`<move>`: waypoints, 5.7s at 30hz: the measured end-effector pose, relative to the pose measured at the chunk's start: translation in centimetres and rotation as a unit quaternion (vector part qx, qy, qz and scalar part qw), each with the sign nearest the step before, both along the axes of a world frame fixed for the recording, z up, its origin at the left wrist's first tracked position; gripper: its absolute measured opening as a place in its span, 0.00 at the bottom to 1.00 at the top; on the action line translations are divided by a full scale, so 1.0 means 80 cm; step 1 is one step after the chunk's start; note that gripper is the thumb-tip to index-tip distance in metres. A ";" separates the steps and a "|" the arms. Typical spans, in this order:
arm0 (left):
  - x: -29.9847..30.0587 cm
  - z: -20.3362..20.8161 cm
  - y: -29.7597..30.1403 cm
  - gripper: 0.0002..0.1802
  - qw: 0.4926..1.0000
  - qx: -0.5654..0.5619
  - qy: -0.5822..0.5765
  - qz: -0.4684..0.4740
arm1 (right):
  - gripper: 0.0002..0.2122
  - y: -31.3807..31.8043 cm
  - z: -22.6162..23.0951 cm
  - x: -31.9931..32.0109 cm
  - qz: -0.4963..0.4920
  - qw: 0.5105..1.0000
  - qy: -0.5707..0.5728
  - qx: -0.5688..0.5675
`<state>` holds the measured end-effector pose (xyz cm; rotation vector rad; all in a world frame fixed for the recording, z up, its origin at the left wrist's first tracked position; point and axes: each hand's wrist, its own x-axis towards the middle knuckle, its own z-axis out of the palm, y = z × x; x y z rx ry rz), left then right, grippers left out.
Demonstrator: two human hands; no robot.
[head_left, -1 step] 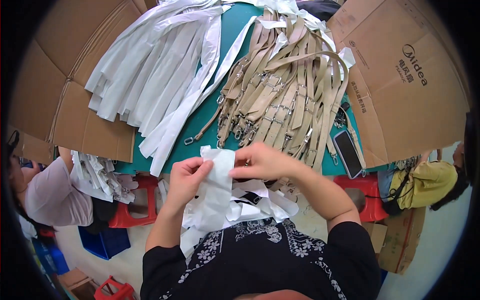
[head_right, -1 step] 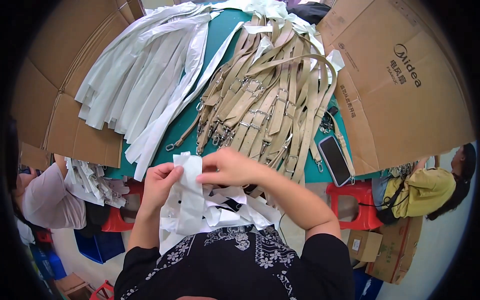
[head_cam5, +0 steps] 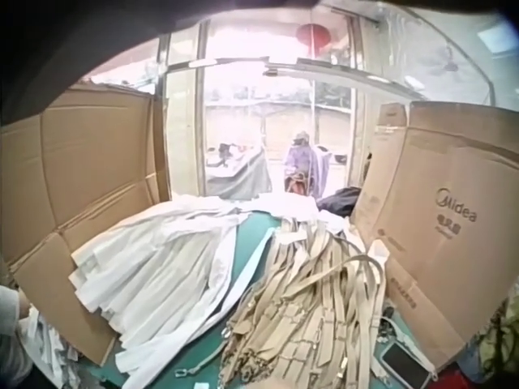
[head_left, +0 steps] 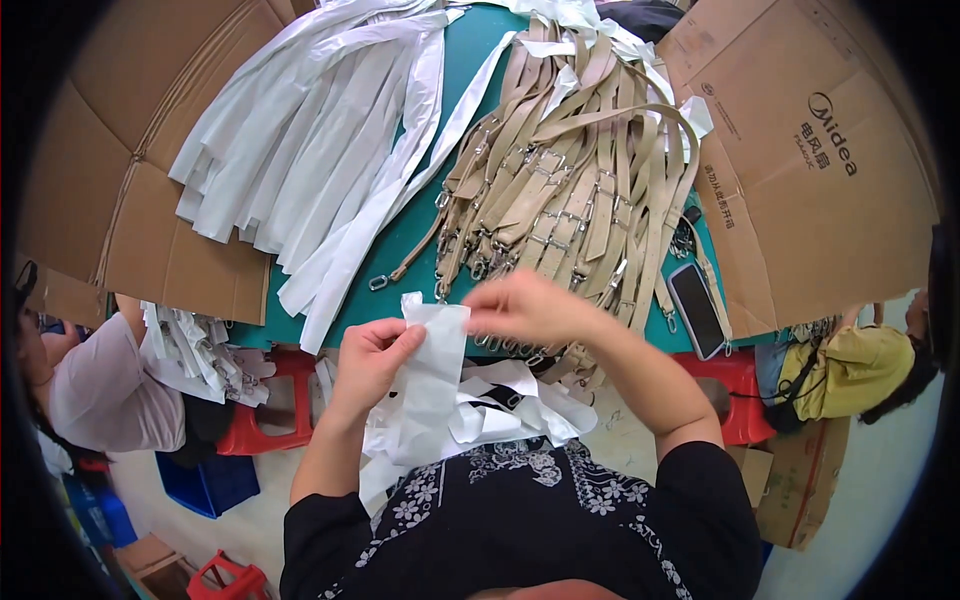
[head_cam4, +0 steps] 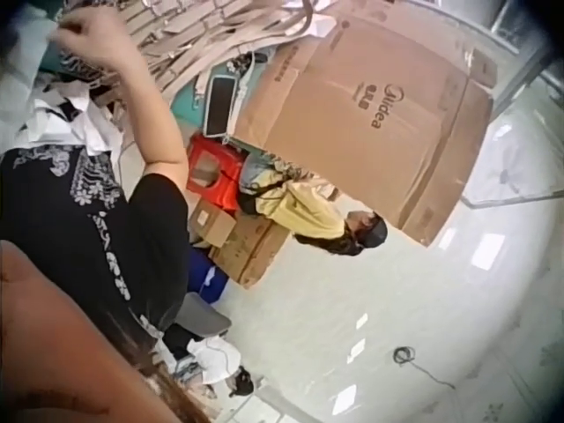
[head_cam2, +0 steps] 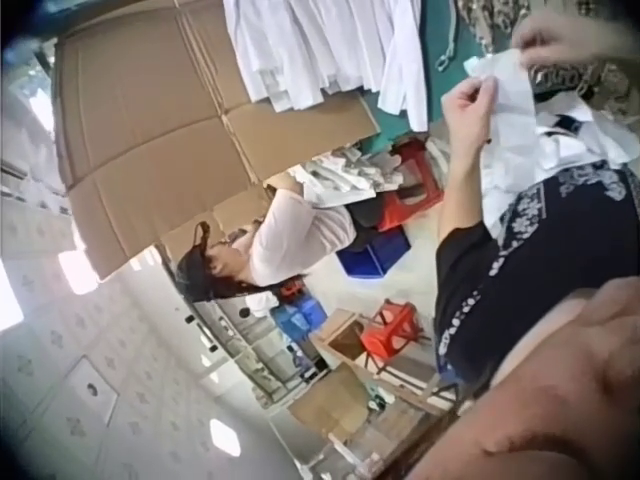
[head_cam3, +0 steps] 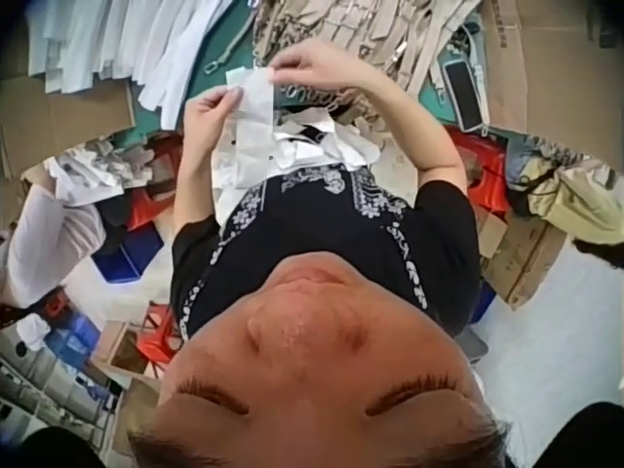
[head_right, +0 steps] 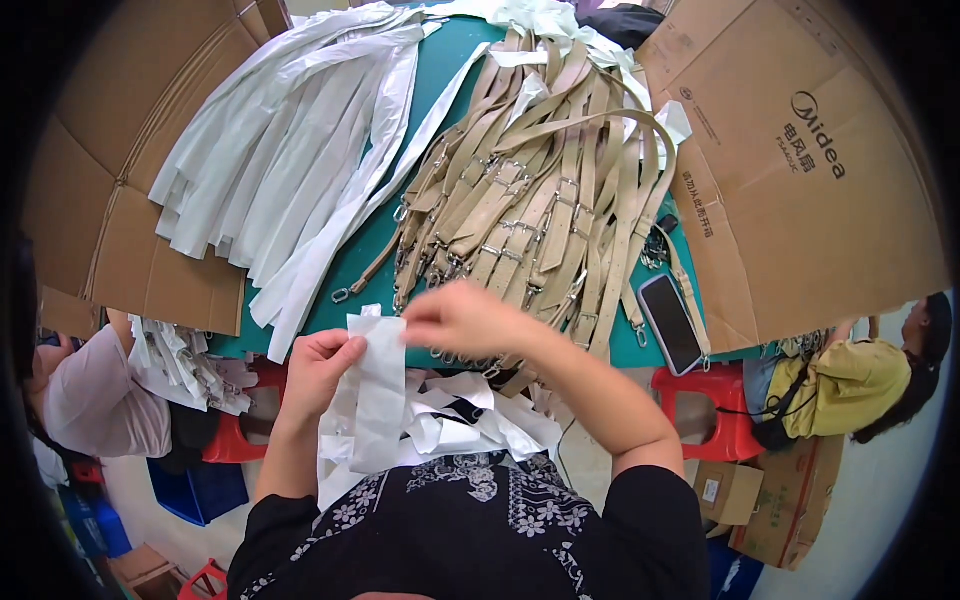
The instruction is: Organizing and assembling belts or clothing straps with buckles at a production workbench.
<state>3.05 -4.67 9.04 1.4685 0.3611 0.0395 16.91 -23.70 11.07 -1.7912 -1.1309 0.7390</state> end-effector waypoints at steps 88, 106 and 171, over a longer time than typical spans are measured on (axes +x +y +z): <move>-0.010 -0.057 0.013 0.11 0.932 0.294 -0.204 -0.058 | 0.05 0.036 0.075 0.039 0.273 0.819 -0.504 0.000; -0.013 -0.052 0.012 0.10 0.959 0.230 -0.152 -0.063 | 0.02 0.037 0.061 0.038 0.270 0.838 -0.472 0.048; -0.027 -0.043 0.022 0.08 0.969 0.188 -0.146 0.062 | 0.10 0.066 0.012 -0.022 0.067 0.957 -0.281 0.020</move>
